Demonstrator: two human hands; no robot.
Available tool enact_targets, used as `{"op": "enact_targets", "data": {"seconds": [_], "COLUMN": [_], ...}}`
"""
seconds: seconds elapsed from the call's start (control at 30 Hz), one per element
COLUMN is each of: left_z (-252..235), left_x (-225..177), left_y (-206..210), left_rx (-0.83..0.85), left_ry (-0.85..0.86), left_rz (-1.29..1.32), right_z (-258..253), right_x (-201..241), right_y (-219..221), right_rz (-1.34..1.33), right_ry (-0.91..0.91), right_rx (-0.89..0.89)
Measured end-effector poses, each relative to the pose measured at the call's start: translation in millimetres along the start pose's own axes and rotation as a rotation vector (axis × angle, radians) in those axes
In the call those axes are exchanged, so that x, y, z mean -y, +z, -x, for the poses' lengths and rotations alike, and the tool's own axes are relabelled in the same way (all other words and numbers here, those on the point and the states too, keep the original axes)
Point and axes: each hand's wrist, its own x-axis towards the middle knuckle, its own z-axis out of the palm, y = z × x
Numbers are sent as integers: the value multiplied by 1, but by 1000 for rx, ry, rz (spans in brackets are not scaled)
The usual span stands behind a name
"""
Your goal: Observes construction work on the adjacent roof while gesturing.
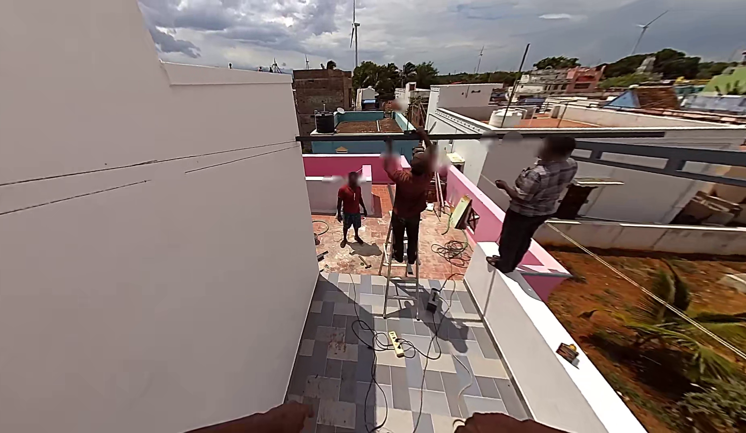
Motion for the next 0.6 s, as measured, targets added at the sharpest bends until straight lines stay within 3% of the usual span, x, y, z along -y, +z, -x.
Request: {"op": "enact_targets", "data": {"seconds": [0.07,0.13,0.2,0.27,0.4,0.53,0.6], "left_z": [7,40,86,128,204,270,273], "left_x": [-5,-27,-50,-54,-66,-103,-105], "left_y": [-47,-116,-194,-262,-346,-361,-361], "left_rx": [-211,-528,-885,-1136,-1423,-1475,-1538], "left_ry": [14,73,208,417,671,1126,1133], "left_rz": [304,746,1194,1435,1684,1531,1554], "right_z": [-3,-5,-10,-11,-11,-7,-8], "right_x": [-3,-3,-3,2,15,16,12], "right_y": [0,-5,-10,-17,-27,-27,-23], "right_rz": [10,18,24,24,17,21,28], "right_ry": [-11,-8,-16,-8,-10,-14,-15], "right_rx": [-20,-19,-21,-1,-15,-23,-6]}}
